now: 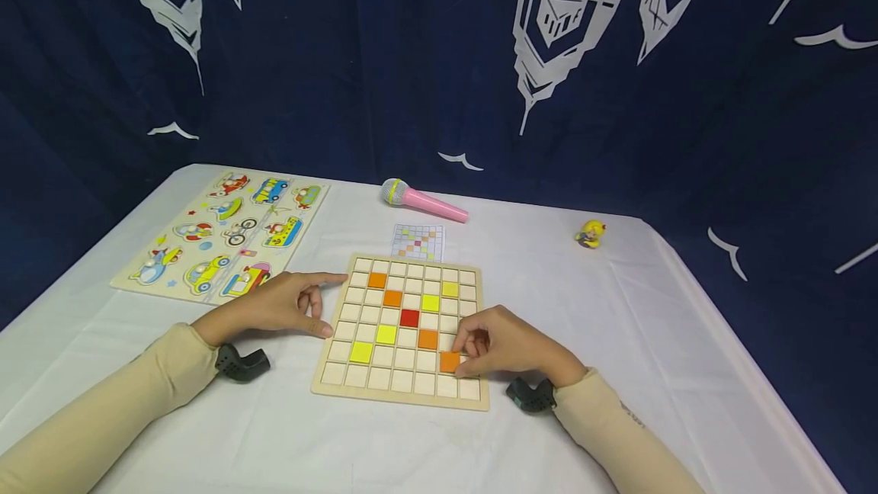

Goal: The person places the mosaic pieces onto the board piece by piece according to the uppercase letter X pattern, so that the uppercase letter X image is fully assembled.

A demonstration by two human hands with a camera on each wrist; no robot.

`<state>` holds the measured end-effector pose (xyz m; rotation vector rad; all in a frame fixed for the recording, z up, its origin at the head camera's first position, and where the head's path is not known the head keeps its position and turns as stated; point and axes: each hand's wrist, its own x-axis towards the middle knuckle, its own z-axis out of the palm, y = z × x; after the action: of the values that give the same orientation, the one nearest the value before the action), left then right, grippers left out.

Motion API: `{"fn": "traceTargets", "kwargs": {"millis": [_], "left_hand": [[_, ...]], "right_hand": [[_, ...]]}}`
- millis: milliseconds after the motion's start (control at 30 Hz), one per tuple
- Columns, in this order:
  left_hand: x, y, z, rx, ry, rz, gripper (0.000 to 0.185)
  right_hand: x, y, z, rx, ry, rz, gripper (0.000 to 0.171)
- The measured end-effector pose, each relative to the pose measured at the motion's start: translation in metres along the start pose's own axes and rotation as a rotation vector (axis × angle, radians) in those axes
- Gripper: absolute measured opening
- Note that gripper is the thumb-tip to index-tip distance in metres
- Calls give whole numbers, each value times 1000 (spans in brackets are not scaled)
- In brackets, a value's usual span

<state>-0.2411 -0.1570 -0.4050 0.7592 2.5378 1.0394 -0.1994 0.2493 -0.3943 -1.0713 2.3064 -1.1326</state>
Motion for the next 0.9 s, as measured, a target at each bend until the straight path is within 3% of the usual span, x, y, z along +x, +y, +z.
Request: {"fn": "traceTargets", "kwargs": {"millis": [633, 900], "left_hand": [[-1, -1, 0, -9, 1, -4, 93], [-4, 1, 3, -1, -14, -27, 88]], "right_hand": [[2, -3, 1, -35, 1, 3, 20], [-5, 3, -1, -75, 141, 11, 6]]}}
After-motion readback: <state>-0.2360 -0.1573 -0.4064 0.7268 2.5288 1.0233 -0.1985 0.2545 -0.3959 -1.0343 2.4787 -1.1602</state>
